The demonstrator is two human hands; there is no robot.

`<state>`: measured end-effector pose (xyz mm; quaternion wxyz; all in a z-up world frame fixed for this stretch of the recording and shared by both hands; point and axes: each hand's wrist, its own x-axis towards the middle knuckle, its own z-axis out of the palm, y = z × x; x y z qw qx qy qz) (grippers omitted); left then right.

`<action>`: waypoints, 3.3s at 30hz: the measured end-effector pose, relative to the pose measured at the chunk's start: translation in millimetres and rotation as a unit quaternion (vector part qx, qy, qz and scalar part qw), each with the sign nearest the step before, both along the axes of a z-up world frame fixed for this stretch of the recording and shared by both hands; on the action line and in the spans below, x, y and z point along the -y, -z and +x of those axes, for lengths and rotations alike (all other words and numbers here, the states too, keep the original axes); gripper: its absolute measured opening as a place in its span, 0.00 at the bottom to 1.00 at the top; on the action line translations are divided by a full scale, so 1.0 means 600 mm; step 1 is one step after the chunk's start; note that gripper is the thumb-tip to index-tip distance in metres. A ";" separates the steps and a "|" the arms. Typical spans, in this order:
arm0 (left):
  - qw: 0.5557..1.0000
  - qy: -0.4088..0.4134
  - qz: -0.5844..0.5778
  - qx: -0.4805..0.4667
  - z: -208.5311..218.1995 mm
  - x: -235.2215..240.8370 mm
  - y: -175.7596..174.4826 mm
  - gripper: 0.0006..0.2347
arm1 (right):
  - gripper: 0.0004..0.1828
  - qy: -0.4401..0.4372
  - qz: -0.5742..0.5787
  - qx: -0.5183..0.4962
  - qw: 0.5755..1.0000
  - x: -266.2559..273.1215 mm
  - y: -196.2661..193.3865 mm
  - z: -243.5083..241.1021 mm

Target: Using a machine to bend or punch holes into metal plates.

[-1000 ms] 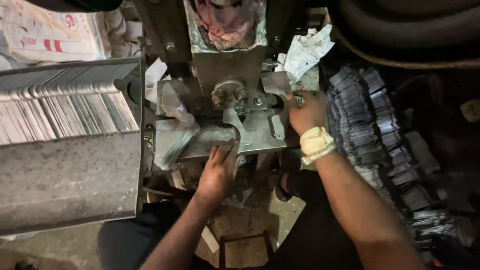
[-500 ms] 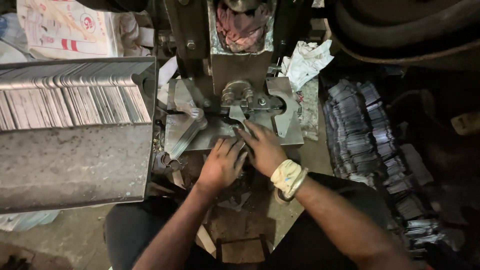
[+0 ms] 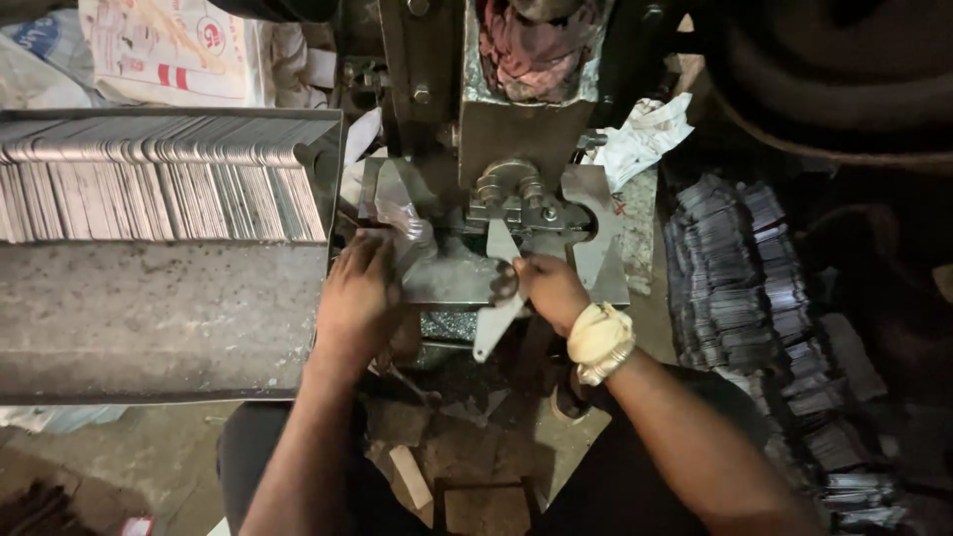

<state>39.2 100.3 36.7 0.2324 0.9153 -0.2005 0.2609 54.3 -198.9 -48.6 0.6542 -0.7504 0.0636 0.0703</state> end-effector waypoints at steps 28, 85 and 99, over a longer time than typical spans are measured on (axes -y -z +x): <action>0.964 0.163 -0.070 -0.199 -0.069 0.155 0.093 0.16 | 0.12 0.052 -0.112 0.036 0.992 0.061 -0.049 -0.061; 0.994 -0.004 -0.019 -0.104 0.000 -0.013 0.017 0.15 | 0.17 0.051 0.097 -0.034 0.993 -0.008 0.053 0.035; 0.971 0.191 -0.090 -0.111 -0.079 0.039 -0.071 0.15 | 0.15 0.006 0.206 -0.053 0.977 -0.002 0.041 0.033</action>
